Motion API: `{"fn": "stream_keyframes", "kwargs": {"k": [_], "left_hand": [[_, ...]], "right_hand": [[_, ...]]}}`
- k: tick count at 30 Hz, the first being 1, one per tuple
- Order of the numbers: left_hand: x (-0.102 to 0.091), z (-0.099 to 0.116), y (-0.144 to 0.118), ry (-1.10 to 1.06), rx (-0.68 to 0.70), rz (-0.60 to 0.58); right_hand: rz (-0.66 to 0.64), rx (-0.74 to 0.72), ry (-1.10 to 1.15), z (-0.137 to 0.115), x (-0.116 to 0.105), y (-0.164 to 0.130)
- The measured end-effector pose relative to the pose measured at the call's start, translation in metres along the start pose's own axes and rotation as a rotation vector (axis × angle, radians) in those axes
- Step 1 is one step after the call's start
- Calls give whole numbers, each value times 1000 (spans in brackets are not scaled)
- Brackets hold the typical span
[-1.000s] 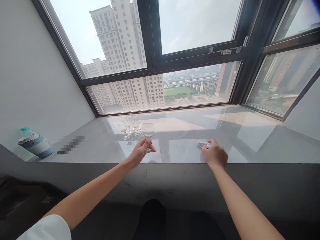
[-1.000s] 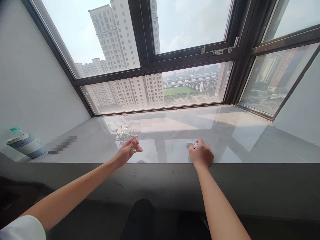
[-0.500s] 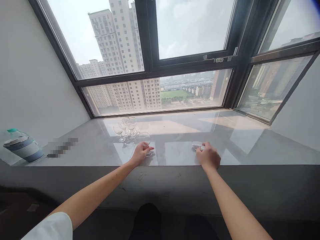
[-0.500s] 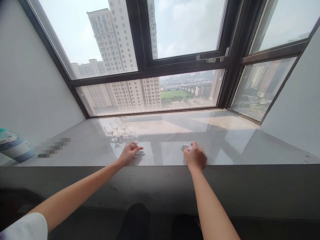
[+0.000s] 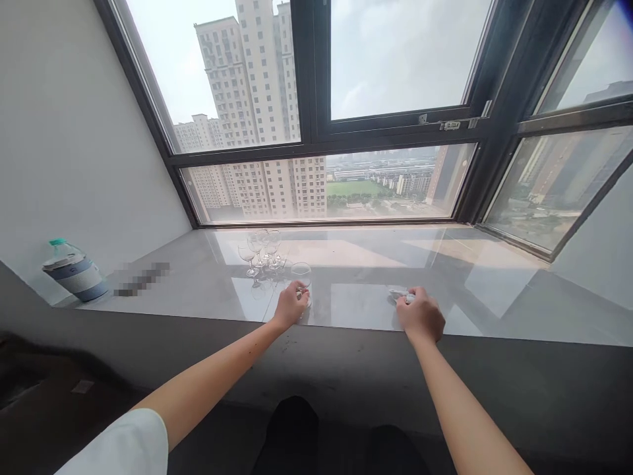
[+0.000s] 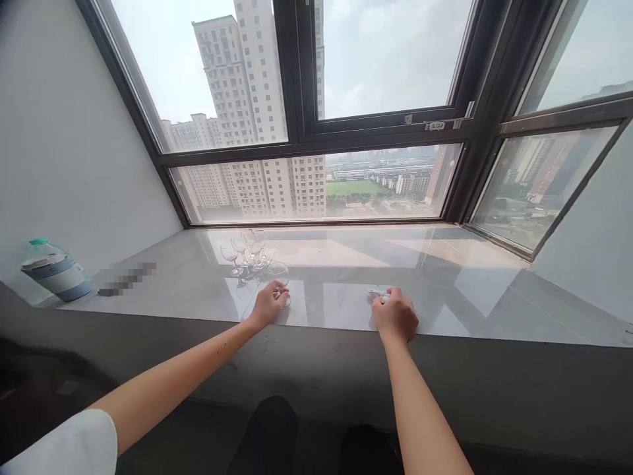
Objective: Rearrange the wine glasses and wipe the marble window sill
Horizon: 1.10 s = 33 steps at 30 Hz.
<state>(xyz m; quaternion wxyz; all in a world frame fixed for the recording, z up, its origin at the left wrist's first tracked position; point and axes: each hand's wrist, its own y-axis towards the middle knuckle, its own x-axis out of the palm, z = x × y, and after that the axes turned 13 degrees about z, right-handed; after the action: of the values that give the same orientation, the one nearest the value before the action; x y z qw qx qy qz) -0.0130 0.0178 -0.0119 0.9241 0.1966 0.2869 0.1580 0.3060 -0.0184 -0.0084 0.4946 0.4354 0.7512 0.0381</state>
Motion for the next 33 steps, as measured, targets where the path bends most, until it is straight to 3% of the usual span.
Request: {"fn": "stream_keyframes", "kwargs": {"k": [3, 6, 10, 16, 21, 24, 27, 30, 33], "left_hand": [[2, 3, -4, 236, 160, 124], [3, 8, -8, 415, 242, 138], [2, 16, -12, 538, 274, 104], [2, 20, -12, 583, 219, 51], [6, 14, -11, 581, 223, 98], [6, 12, -10, 588, 235, 106], [5, 12, -11, 598, 242, 103], [4, 14, -12, 594, 273, 78], [4, 16, -12, 576, 294, 55]], "right_hand": [[25, -4, 11, 0, 2, 0], [143, -66, 26, 0, 5, -3], [334, -124, -27, 0, 9, -7], [415, -184, -89, -3, 10, -13], [344, -82, -136, -9, 3, -17], [115, 22, -127, -9, -4, -14], [-73, 0, -41, -9, -8, -9], [-91, -13, 104, -20, -7, -5], [15, 22, 297, -50, -5, -4]]}}
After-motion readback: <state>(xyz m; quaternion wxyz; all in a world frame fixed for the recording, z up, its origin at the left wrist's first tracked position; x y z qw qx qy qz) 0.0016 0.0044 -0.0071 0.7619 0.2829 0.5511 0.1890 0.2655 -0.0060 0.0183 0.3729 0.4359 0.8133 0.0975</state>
